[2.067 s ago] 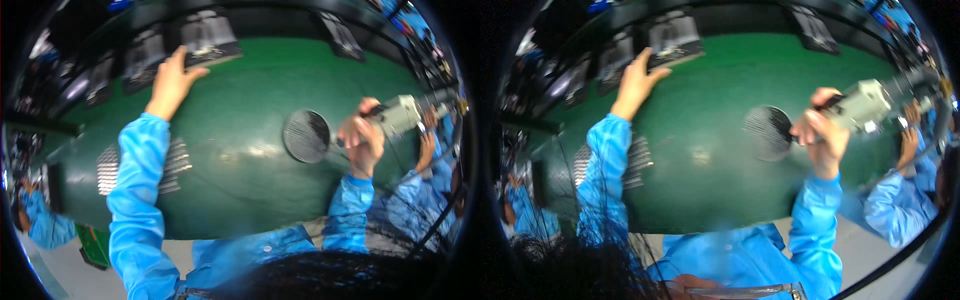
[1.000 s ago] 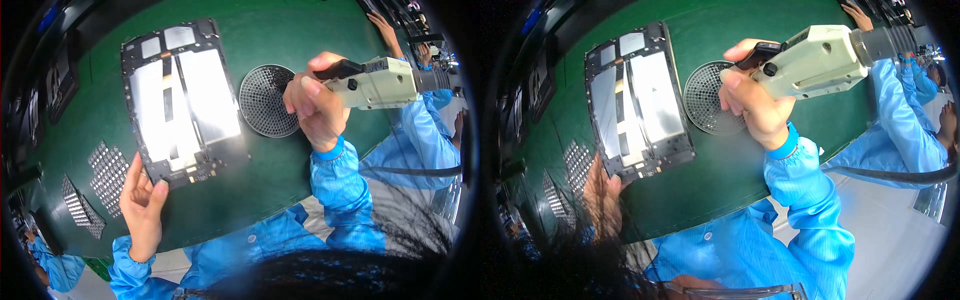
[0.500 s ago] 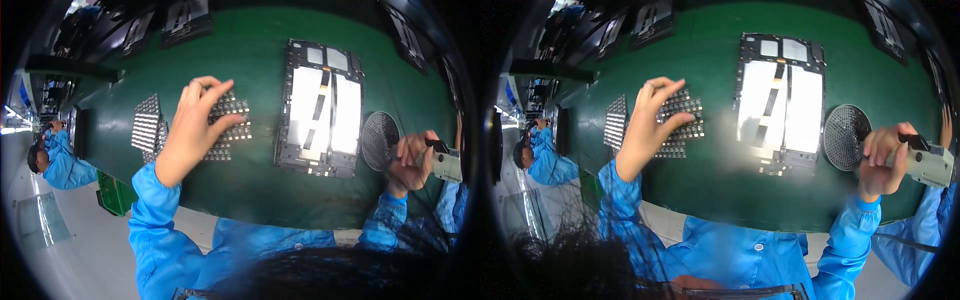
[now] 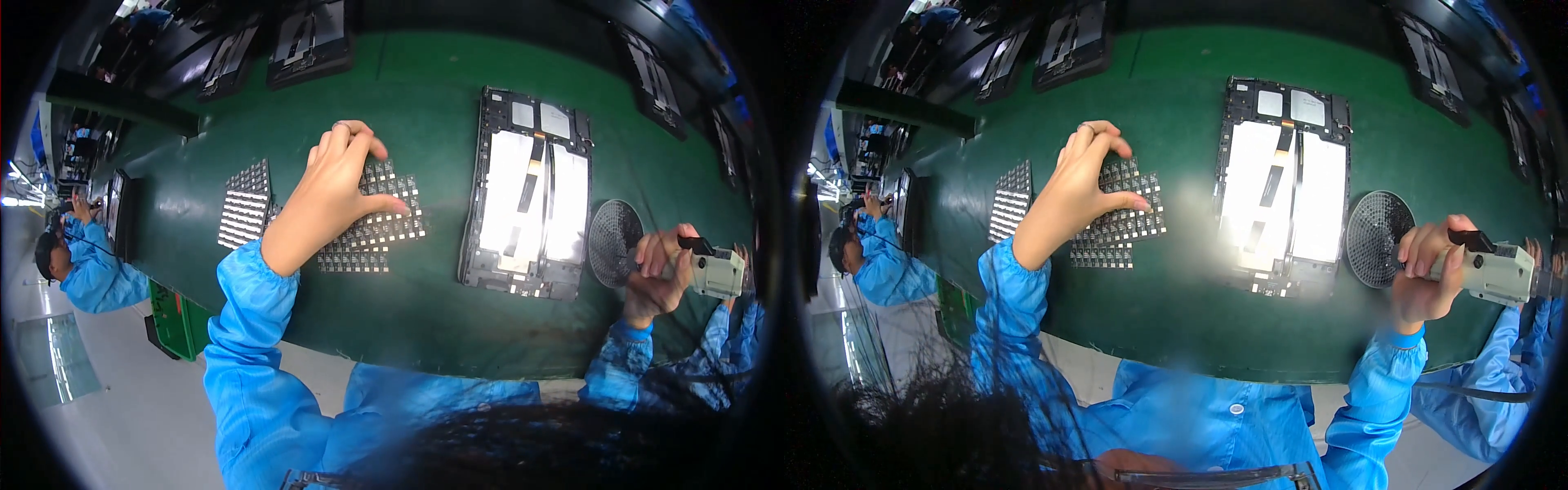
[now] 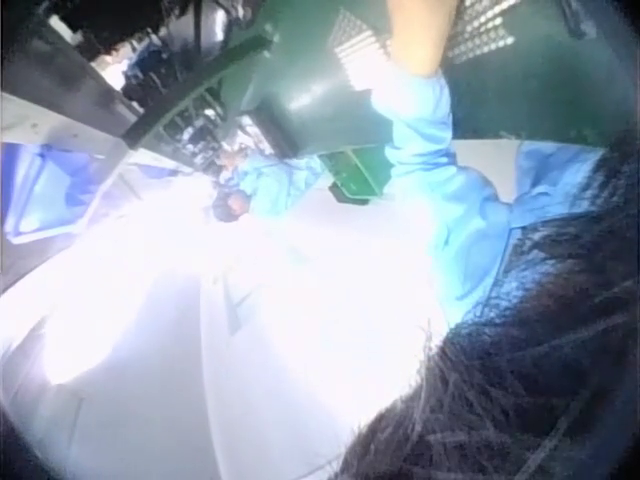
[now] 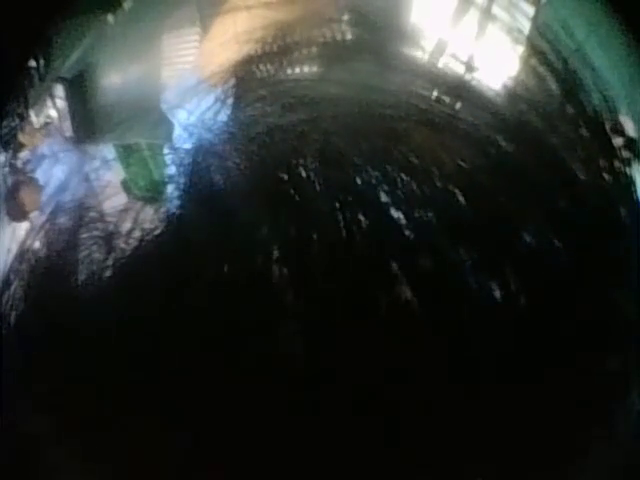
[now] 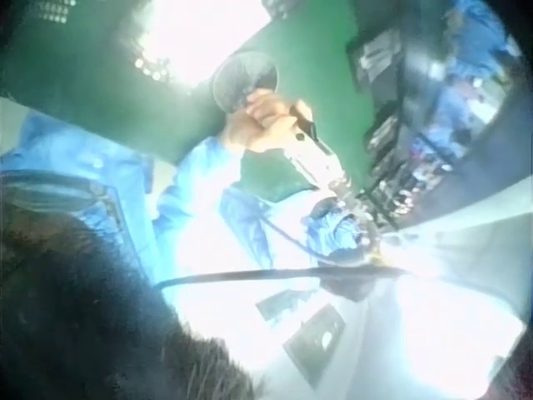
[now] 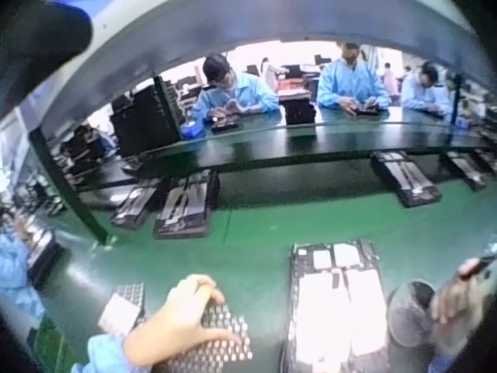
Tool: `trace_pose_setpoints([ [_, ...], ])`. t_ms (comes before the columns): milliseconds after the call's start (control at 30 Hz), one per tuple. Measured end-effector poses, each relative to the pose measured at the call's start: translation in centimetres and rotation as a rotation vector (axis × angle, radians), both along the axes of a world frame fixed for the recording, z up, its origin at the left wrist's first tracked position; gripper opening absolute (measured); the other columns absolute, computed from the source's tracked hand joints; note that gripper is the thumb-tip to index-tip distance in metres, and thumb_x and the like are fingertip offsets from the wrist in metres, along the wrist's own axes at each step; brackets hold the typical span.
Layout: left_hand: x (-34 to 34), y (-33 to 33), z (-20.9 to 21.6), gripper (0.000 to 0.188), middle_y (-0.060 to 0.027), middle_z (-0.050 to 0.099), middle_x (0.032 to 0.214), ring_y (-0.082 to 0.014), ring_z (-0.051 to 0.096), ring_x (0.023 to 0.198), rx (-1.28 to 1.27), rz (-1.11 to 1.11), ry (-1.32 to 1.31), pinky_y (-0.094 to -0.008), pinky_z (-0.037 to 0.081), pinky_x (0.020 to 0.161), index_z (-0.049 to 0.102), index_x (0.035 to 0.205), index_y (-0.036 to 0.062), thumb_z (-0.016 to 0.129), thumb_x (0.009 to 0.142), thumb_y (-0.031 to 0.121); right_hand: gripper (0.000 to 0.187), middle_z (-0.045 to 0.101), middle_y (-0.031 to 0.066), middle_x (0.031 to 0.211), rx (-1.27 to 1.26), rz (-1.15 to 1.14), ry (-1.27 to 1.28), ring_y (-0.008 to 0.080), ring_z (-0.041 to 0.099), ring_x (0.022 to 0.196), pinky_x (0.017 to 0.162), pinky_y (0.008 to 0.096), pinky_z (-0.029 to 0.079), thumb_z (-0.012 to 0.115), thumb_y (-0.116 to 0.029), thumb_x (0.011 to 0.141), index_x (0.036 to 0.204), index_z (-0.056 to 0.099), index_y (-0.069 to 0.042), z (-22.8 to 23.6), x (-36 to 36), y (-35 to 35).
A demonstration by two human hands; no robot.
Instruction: Assembling small electronic components into a tablet frame using an electric screwdriver.
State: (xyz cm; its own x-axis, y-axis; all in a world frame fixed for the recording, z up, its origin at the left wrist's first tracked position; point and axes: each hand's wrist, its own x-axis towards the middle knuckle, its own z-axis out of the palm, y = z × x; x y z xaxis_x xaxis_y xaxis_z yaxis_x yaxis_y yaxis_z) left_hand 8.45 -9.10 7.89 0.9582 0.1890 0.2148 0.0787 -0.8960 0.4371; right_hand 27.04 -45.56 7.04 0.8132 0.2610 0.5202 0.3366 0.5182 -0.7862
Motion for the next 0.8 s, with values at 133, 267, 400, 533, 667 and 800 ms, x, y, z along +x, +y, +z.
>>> trace_pose_setpoints([
  [133, 0.3, 0.1, -0.2, 0.054, -0.0091, 0.057, 0.101, -0.0257, 0.056, 0.098, -0.142, 0.003, 0.014, -0.0346, 0.042, 0.089, 0.053, 0.101, 0.0036, 0.087, 0.064, 0.025, 0.036, 0.037, -0.0013, 0.058, -0.001, -0.018, 0.022, 0.0069, 0.034, 0.047, 0.048, 0.0248, 0.035, 0.047, -0.027, 0.097, 0.117, 0.049, 0.004, -0.1, 0.2, -0.5],
  [267, 1.4, 0.1, -0.5, 0.029, -0.0061, 0.065, 0.084, -0.0147, 0.063, 0.085, -0.674, 0.010, 0.041, -0.0262, 0.047, 0.073, 0.059, 0.097, -0.0002, 0.077, 0.078, 0.012, 0.037, 0.037, -0.0013, 0.058, -0.007, -0.009, 0.013, 0.0070, 0.034, 0.048, 0.049, 0.0252, 0.035, 0.047, -0.027, 0.097, 0.117, 0.049, 0.004, -0.2, 0.3, -0.3],
  [400, 2.5, -0.6, -0.5, 0.011, -0.0077, 0.065, 0.082, -0.0195, 0.062, 0.077, -0.482, -0.046, 0.056, -0.0308, 0.046, 0.071, 0.066, 0.082, 0.0028, 0.073, 0.079, 0.011, 0.037, 0.037, -0.0012, 0.058, -0.008, 0.011, -0.003, 0.0074, 0.034, 0.048, 0.049, 0.0256, 0.035, 0.046, -0.026, 0.098, 0.118, 0.049, 0.004, 0.1, 0.1, 0.1],
  [533, 2.7, -1.2, -0.7, 0.008, -0.0092, 0.066, 0.080, -0.0189, 0.062, 0.074, -0.015, -0.189, -0.222, -0.0315, 0.046, 0.066, 0.068, 0.084, 0.0016, 0.072, 0.078, 0.006, 0.037, 0.037, -0.0013, 0.058, 0.002, -0.032, 0.007, 0.0074, 0.034, 0.048, 0.048, 0.0258, 0.035, 0.044, -0.026, 0.098, 0.118, 0.050, 0.004, 0.4, 0.0, 0.5],
  [667, 2.3, -4.5, 0.8, 0.015, -0.0089, 0.069, 0.084, -0.0150, 0.064, 0.076, -0.588, -0.170, -0.026, -0.0244, 0.050, 0.069, 0.072, 0.088, 0.0006, 0.073, 0.074, -0.004, 0.036, 0.038, -0.0010, 0.058, 0.046, 0.017, -0.019, 0.0080, 0.035, 0.048, 0.048, 0.0267, 0.036, 0.042, -0.026, 0.098, 0.118, 0.050, 0.003, 1.0, -0.7, 2.4],
  [800, 2.6, -6.7, 0.6, 0.014, -0.0089, 0.069, 0.086, -0.0146, 0.065, 0.077, -0.829, -0.153, 0.158, -0.0240, 0.050, 0.070, 0.072, 0.090, 0.0000, 0.072, 0.077, -0.003, 0.038, 0.040, -0.0003, 0.058, 0.064, 0.143, -0.047, 0.0096, 0.037, 0.048, 0.049, 0.0283, 0.038, 0.042, -0.029, 0.099, 0.119, 0.048, 0.002, 2.3, -2.5, 5.4],
])
